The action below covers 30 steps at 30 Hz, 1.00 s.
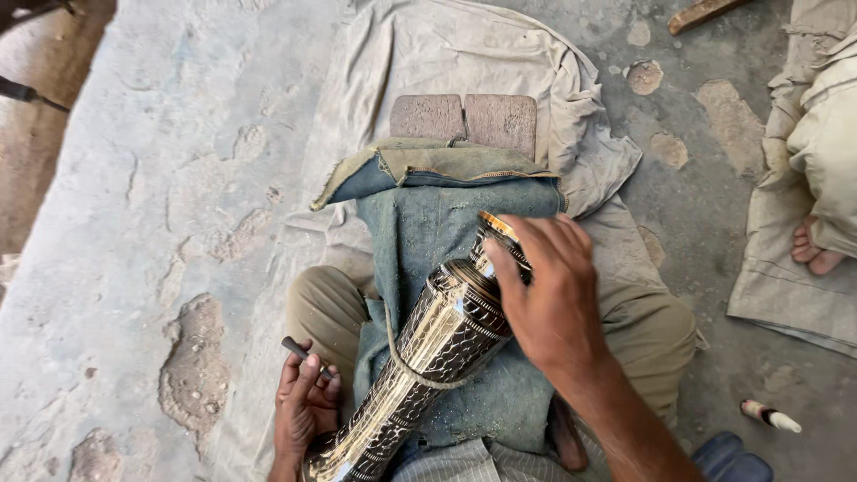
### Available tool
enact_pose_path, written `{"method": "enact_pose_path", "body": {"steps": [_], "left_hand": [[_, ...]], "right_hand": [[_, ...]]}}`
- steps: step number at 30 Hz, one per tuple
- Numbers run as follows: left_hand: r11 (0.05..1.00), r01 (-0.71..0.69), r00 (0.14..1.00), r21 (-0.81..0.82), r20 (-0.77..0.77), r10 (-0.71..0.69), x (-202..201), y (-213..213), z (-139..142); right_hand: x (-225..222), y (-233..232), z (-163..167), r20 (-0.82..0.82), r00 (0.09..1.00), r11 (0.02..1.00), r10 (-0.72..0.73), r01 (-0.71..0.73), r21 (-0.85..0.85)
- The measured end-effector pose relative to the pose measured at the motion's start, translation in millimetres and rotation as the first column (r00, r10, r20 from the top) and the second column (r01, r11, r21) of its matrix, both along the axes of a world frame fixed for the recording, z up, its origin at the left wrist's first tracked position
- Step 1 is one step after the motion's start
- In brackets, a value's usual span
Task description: The person sits on the floor and uses a hammer and a small metal punch to engrave a decorative pattern onto the neck of a silver-colored metal vessel. They repeatedly strike the punch to create indentations, rotating the vessel to work on different sections of the rim.
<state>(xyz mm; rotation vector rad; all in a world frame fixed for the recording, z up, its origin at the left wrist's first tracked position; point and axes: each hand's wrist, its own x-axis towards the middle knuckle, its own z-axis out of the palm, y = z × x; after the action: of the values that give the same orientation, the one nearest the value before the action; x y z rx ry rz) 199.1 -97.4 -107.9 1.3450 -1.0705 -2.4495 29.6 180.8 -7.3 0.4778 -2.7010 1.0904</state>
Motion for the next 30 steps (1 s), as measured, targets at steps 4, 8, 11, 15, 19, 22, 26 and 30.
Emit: {"method": "enact_pose_path", "body": {"steps": [4,8,11,15,19,22,26,30], "left_hand": [[0.961,0.024,0.985,-0.277,-0.160,-0.071,26.0,-1.4,19.9],[0.880,0.166,0.930,-0.444,-0.228,-0.290,62.6,5.2,26.2],[0.926,0.183,0.954,-0.331,-0.168,-0.248,66.8,2.3,15.9],[0.951,0.231,0.969,-0.208,-0.043,-0.244,53.7,-10.2,3.6],[0.906,0.366,0.928,-0.212,0.013,-0.372,51.6,-13.7,6.8],[0.894,0.396,0.917,-0.210,0.048,-0.395,49.0,-13.1,8.0],[0.859,0.421,0.900,-0.290,0.018,-0.435,31.6,-12.1,23.6],[0.805,0.475,0.845,-0.354,-0.071,-0.530,4.6,5.0,62.3]], "right_hand": [[-16.6,5.8,-36.0,0.225,0.965,0.786,0.135,0.034,-0.617],[-2.7,38.0,-81.7,0.151,0.907,0.178,0.392,0.087,-0.980],[13.6,49.5,-98.4,0.145,0.946,0.281,0.289,0.061,-0.958],[21.3,39.2,-87.9,0.258,0.961,0.493,0.101,0.177,-0.852],[25.4,12.3,-63.7,0.238,0.971,0.446,0.010,0.208,-0.870],[28.8,3.2,-63.6,0.193,0.981,0.454,-0.034,0.187,-0.871],[22.4,14.5,-94.4,0.317,0.929,0.379,-0.191,0.368,-0.849],[5.8,26.9,-133.5,0.438,0.862,0.858,-0.256,0.411,-0.307]]}}
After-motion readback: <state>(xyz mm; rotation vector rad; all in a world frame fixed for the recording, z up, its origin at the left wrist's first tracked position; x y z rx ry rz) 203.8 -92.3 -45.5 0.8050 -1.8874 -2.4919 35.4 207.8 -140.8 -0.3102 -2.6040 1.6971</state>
